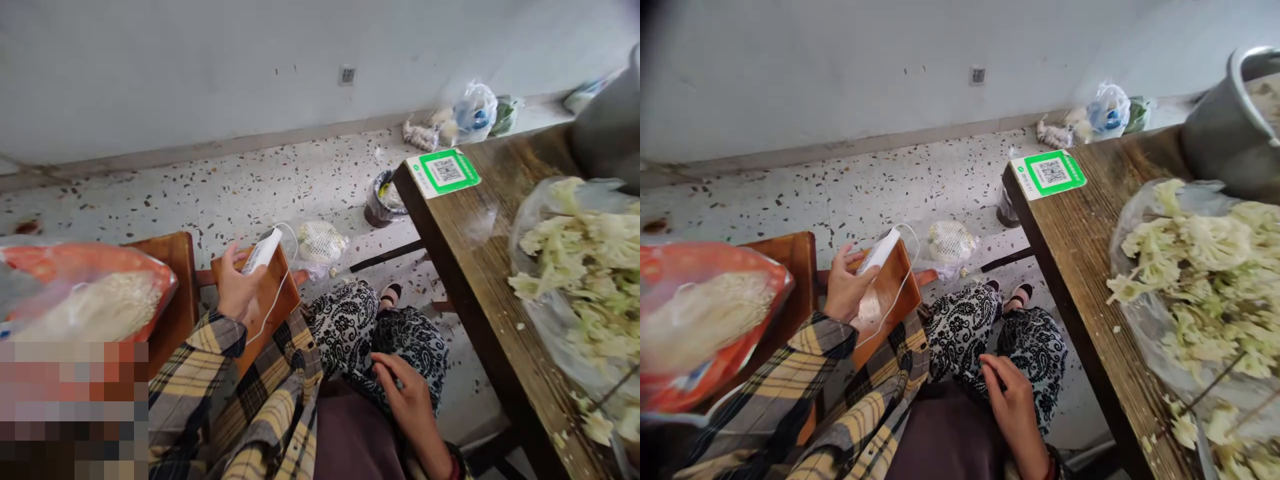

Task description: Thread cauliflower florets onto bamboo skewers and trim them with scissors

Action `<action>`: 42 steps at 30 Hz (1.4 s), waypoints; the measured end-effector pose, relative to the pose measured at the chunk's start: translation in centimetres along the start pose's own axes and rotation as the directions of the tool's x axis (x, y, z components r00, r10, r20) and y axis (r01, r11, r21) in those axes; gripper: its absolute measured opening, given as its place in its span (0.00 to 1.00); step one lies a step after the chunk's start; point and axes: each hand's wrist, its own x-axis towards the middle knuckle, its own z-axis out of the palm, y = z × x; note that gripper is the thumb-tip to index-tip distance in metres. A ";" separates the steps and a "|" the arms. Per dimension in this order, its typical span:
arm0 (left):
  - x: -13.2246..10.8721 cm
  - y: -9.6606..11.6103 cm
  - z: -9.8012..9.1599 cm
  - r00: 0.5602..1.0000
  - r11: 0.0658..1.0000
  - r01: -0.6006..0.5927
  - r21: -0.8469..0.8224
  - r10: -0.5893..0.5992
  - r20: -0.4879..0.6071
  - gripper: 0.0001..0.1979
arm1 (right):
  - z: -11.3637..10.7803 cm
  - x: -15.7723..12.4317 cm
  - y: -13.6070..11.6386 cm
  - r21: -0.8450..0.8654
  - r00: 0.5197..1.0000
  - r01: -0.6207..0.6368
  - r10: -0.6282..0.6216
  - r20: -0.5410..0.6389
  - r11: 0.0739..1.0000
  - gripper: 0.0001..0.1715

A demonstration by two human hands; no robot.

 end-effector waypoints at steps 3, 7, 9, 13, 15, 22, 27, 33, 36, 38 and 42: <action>-0.1 -2.8 -0.6 0.997 0.992 0.056 0.114 -0.050 -0.052 0.39 | 0.3 1.6 -0.1 -0.033 0.998 0.011 -0.009 0.065 0.999 0.16; -0.8 -5.8 -1.2 0.996 0.970 0.056 0.238 -0.037 -0.085 0.40 | 0.7 3.7 -0.2 -0.056 0.987 0.054 -0.045 0.153 0.997 0.16; -1.3 -6.8 -1.5 0.997 0.961 0.027 0.275 -0.005 -0.081 0.40 | 1.0 4.7 -0.3 -0.065 0.980 0.067 -0.053 0.194 0.996 0.16; -2.0 -7.8 -1.8 0.997 0.926 -0.075 0.371 0.080 0.002 0.41 | 1.6 6.2 -0.5 -0.083 0.968 0.083 -0.060 0.243 0.993 0.15; -2.1 -8.1 -1.9 0.995 0.905 -0.098 0.414 0.087 0.046 0.41 | 1.8 6.9 -0.5 -0.091 0.966 0.092 -0.066 0.251 0.992 0.15; -2.6 -9.2 -1.7 0.988 0.872 -0.069 0.484 -0.007 0.153 0.45 | 2.5 9.1 0.4 -0.119 0.965 0.076 -0.043 0.258 0.990 0.16; 1.5 -6.3 -1.1 0.989 0.901 -0.092 0.423 0.033 0.145 0.39 | 3.4 11.5 1.9 -0.106 0.958 0.035 -0.003 0.287 0.994 0.16; 7.2 -3.5 4.4 0.946 0.905 -0.292 0.308 0.225 0.233 0.24 | 5.8 16.7 5.6 -0.070 0.957 -0.034 0.053 0.286 0.997 0.15; 5.9 -3.6 7.6 0.815 0.862 -0.443 0.246 0.272 0.512 0.18 | 7.8 19.5 8.3 -0.049 0.939 -0.119 0.128 0.320 0.992 0.15; 4.3 -4.1 8.9 0.694 0.815 -0.543 0.200 0.302 0.654 0.16 | 9.2 21.3 10.3 -0.048 0.915 -0.196 0.200 0.351 0.980 0.15; 2.4 -5.3 9.8 0.586 0.690 -0.687 0.228 0.341 0.735 0.15 | 11.8 24.6 13.5 -0.080 0.846 -0.346 0.348 0.404 0.935 0.16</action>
